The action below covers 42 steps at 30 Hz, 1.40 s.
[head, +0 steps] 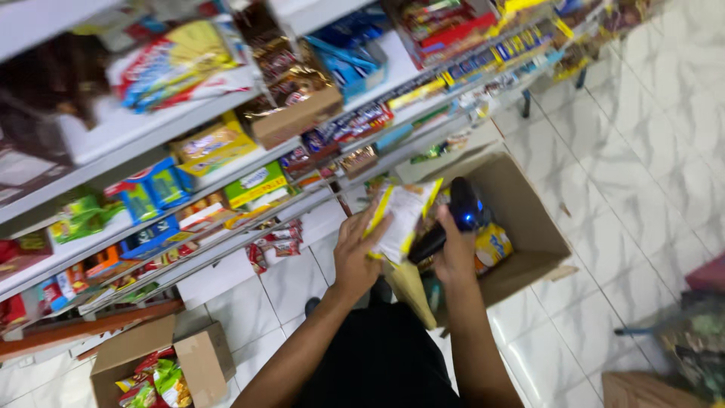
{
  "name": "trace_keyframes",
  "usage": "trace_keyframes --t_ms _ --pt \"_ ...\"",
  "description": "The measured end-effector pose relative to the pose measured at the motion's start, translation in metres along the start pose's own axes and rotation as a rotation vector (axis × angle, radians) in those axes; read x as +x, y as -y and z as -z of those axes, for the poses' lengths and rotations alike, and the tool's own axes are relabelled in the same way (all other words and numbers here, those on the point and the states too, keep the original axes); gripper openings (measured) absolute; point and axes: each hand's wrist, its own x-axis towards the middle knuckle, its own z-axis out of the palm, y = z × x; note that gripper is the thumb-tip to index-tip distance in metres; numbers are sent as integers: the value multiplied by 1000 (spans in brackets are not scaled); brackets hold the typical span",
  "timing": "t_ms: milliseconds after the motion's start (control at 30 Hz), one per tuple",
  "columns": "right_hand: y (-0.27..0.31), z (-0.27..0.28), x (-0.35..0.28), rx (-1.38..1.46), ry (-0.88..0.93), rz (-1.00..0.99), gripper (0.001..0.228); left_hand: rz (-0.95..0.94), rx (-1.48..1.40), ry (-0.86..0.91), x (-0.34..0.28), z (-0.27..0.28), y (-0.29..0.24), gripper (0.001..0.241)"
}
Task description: The person scans barcodes on various snack packages and boxes using a handheld scanner and places the items into a cardboard box or back onto the shelves.
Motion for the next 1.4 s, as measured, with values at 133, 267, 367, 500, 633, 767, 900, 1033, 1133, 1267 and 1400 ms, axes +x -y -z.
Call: trace_keyframes --t_ms 133,267,367,500,633,767,900,1033,1133,1267,1400 --pt "-11 -37 -25 -69 99 0 38 -157 333 97 1 45 -7 68" --pt "-8 -66 -36 -68 116 50 43 -175 31 148 3 80 -12 74" --pt "-1 -70 -40 -84 124 18 39 -38 -297 54 -4 98 -14 97" --pt "-4 -68 -55 -194 163 52 38 583 -1145 256 -4 104 -2 98" --pt "-16 -67 -67 -238 207 85 35 374 -983 389 -14 114 12 81" --pt "-20 -67 -73 -253 172 87 31 421 -950 363 -14 117 18 47" --pt "-21 -65 -88 -225 166 -34 27 633 -865 171 -5 118 18 52" --pt "-30 -68 -100 -209 183 40 32 498 -1031 75 -1 115 13 54" --pt "-38 -71 -106 -126 168 71 32 545 -1095 66 -3 112 11 54" --pt "-38 -74 -104 -79 148 132 38 665 -1199 37 -4 104 13 52" --pt "-43 -76 -107 -22 94 150 35 659 -1220 -86 -10 86 15 47"
